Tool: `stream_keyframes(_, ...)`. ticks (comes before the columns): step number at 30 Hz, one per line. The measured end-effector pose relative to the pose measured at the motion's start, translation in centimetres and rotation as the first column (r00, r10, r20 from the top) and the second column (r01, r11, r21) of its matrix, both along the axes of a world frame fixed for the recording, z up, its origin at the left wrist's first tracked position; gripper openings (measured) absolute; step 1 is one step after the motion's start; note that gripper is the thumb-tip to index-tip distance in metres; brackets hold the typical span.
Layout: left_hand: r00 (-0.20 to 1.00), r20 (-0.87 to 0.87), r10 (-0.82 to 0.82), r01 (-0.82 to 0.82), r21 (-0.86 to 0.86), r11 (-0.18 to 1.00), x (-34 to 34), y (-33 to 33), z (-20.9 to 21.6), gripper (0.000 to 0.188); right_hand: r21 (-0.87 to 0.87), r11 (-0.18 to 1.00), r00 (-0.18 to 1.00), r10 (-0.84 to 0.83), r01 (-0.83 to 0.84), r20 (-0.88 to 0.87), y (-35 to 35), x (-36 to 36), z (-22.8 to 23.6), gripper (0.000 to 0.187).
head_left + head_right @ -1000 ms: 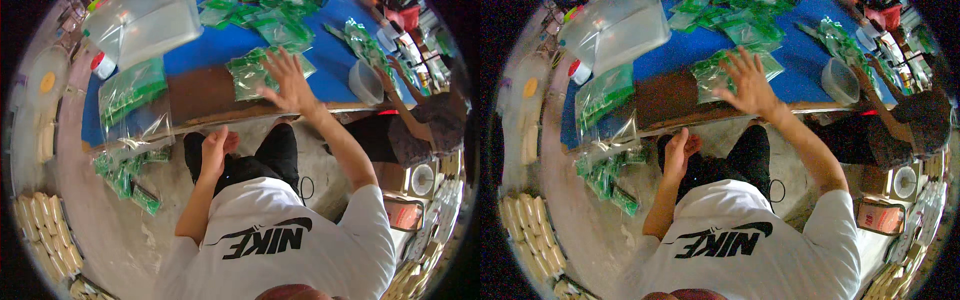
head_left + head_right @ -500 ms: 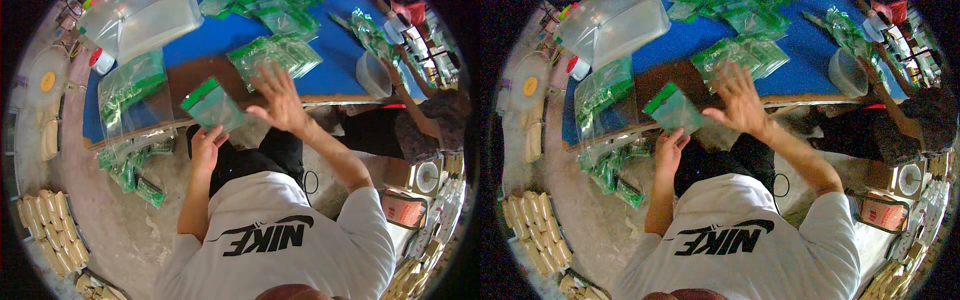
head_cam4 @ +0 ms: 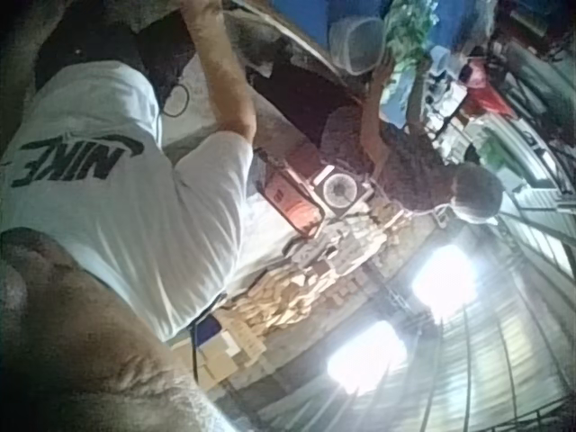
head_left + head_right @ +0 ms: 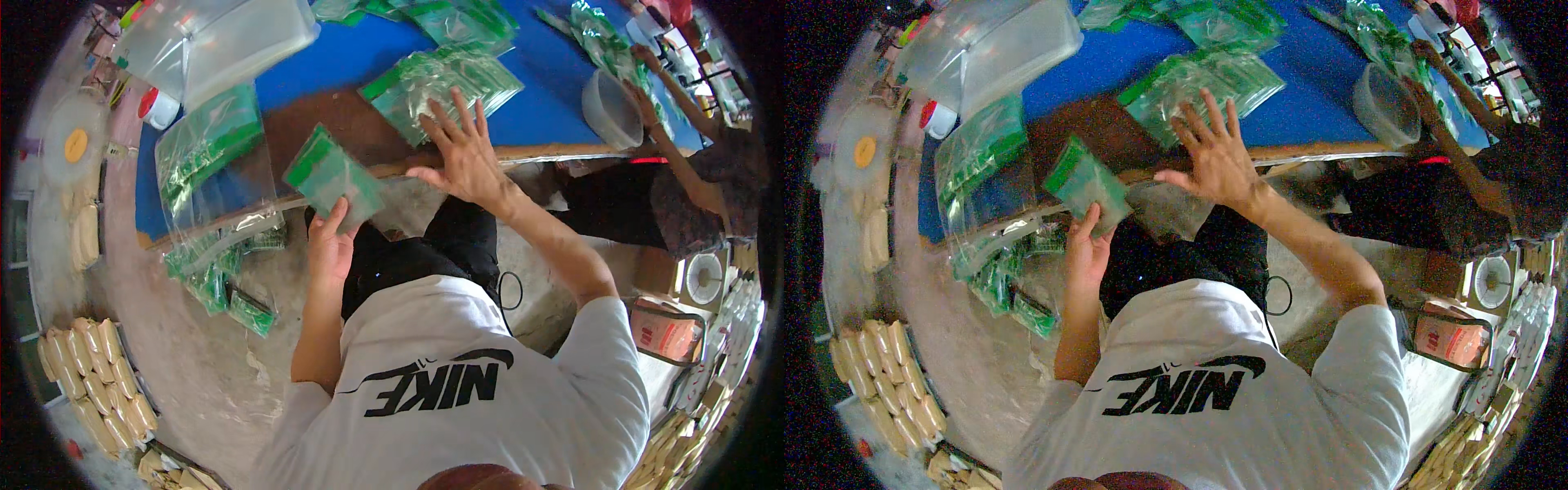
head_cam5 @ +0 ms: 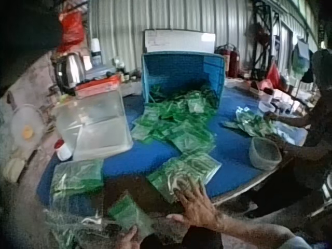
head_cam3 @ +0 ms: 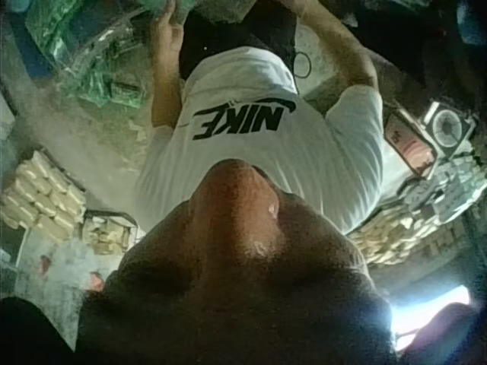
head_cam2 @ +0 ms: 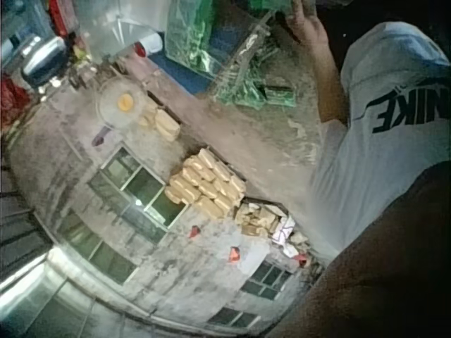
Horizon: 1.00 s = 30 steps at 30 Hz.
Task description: The person gathers and stacks small green packets from a table by hand, then inserts the stack into a clear plastic bag.
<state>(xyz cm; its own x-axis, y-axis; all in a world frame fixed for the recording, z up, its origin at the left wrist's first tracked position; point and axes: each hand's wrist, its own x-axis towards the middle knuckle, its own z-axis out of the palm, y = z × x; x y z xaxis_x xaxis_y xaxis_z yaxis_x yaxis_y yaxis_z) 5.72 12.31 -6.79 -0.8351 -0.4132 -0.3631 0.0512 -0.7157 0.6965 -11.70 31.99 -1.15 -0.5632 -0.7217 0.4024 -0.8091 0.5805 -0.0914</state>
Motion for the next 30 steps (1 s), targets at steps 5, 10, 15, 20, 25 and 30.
stream_keyframes(5,0.994,-0.001,-0.113,0.113,0.087,0.99,-0.6,1.6,0.3,0.037,-0.012,0.881,0.86,0.464,-0.472,0.212,-0.5,2.5,-1.5,0.068)
stream_keyframes(10,0.996,0.062,-0.062,0.056,0.09,0.994,-0.5,1.3,-0.6,0.036,-0.142,0.885,0.874,0.462,-0.444,0.152,0.1,1.3,-0.8,0.07)
stream_keyframes(15,0.999,0.022,-0.033,0.029,0.178,0.984,-0.5,1.2,-0.2,0.035,-0.019,0.974,0.973,0.225,-0.224,0.06,1.1,0.8,-0.5,0.076)
stream_keyframes(20,0.989,-0.004,-0.15,0.15,0.089,0.985,-1.0,1.7,-1.3,0.037,-0.143,0.81,0.746,0.581,-0.569,0.324,0.6,1.4,-1.5,0.063)
stream_keyframes(25,0.998,-0.011,-0.066,0.066,0.068,0.995,-0.7,1.5,-0.5,0.039,-0.041,0.998,0.999,0.048,-0.047,0.014,1.6,-1.0,0.1,0.074)
stream_keyframes(30,0.993,-0.036,-0.111,0.116,0.173,0.978,-0.7,2.0,-0.9,0.04,0.003,0.945,0.942,0.327,-0.328,0.081,1.5,0.8,-1.3,0.07)
